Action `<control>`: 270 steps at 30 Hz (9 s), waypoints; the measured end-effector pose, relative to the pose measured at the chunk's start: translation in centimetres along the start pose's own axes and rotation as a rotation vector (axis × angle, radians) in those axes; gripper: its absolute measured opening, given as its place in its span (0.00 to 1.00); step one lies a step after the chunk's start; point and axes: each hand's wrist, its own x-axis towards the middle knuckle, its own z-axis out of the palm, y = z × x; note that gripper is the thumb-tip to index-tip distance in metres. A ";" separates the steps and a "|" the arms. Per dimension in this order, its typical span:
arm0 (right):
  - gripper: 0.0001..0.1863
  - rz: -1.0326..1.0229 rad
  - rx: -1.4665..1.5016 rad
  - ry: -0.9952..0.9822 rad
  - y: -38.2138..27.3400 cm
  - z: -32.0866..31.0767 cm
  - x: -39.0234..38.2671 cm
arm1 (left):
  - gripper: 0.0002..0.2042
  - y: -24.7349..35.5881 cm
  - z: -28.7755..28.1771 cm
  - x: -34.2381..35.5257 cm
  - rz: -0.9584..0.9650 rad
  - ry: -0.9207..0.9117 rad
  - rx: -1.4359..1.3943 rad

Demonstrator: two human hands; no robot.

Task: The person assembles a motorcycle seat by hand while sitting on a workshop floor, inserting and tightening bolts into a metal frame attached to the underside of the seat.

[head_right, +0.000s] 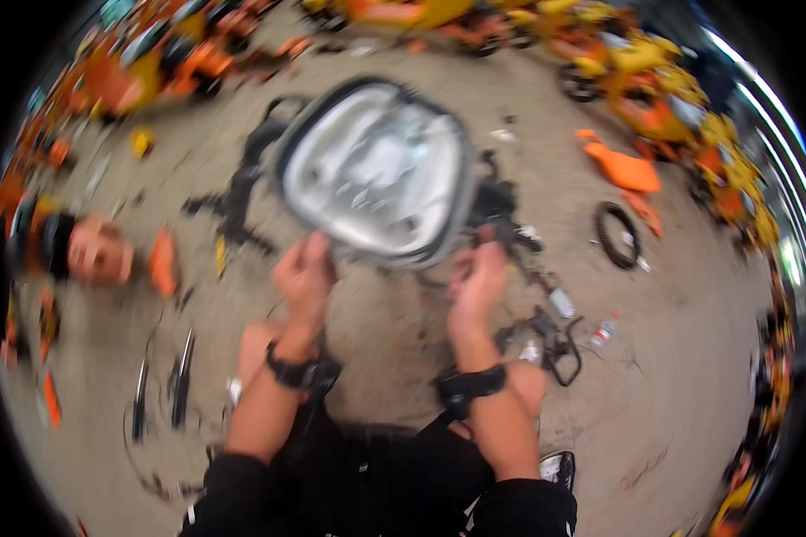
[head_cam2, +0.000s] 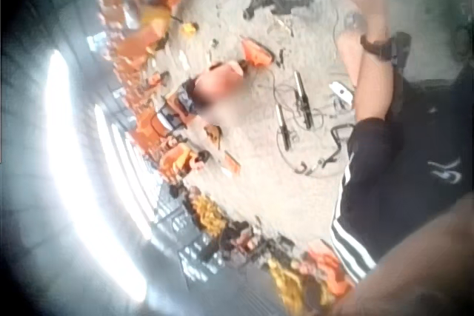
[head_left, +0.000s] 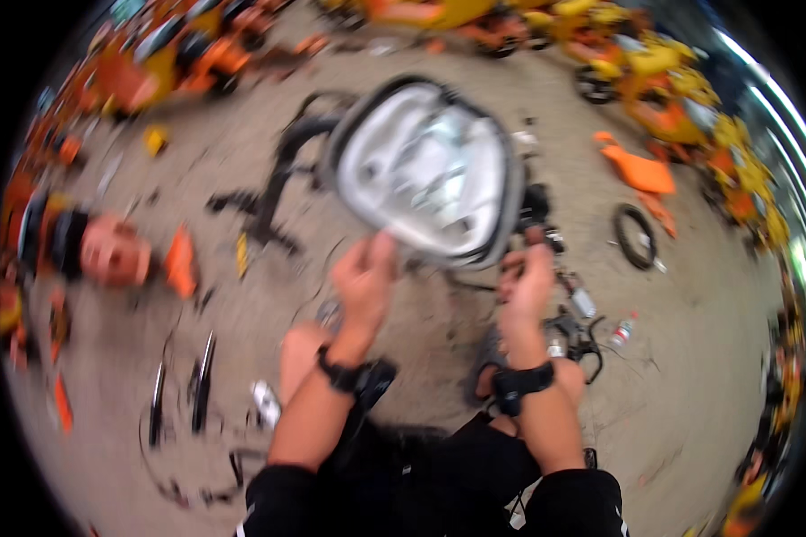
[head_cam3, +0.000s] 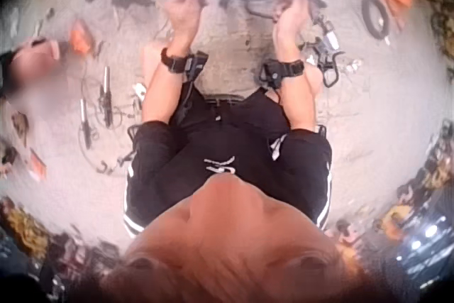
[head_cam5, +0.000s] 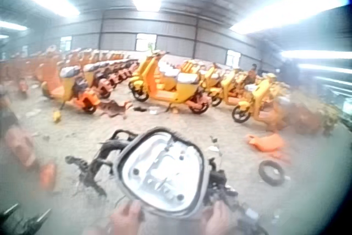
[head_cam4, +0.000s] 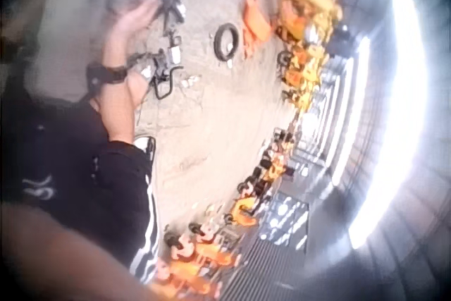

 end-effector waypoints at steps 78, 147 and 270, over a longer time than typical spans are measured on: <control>0.15 -1.159 -1.003 -0.736 -7.9 8.6 -1.2 | 0.25 1.4 -1.1 0.8 -0.165 -0.141 -0.132; 0.30 -1.173 -0.766 -0.511 -2.0 3.3 -2.2 | 0.17 9.5 -1.3 1.9 -0.467 -0.438 0.003; 0.15 -1.108 -0.638 -0.490 0.5 3.6 -2.5 | 0.11 11.2 1.9 9.2 0.536 -0.797 1.309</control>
